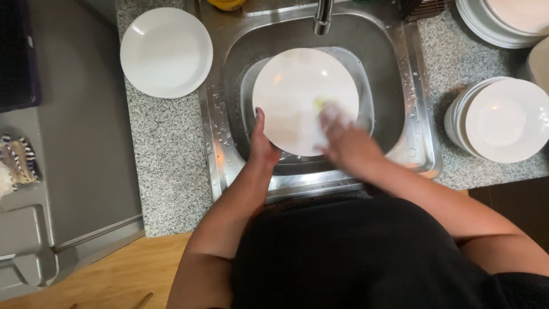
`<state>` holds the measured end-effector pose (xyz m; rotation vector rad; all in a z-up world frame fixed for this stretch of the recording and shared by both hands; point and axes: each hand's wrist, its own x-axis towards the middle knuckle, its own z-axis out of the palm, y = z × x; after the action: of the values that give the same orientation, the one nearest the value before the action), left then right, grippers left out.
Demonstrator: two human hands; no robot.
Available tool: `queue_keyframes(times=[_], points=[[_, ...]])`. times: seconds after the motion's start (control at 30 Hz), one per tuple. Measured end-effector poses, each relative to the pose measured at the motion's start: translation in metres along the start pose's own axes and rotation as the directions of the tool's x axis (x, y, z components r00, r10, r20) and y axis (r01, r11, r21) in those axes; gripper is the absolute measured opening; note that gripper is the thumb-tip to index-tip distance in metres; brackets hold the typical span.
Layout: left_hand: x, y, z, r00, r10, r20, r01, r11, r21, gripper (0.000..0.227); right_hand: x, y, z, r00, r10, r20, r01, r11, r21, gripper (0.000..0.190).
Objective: Washing various dishes and bowls in a kitchen sink using a sponge and soapy water.
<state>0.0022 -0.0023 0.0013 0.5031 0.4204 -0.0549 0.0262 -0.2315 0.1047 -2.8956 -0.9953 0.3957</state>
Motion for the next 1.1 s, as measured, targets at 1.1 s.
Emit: queue_keyframes(times=[1.1], points=[[-0.011,0.001,0.013,0.977,-0.137,0.166,0.127,0.989,0.071,0.074,0.036,-0.026,-0.030,0.935,-0.316,-0.158,0.341,0.926,0.165,0.073]])
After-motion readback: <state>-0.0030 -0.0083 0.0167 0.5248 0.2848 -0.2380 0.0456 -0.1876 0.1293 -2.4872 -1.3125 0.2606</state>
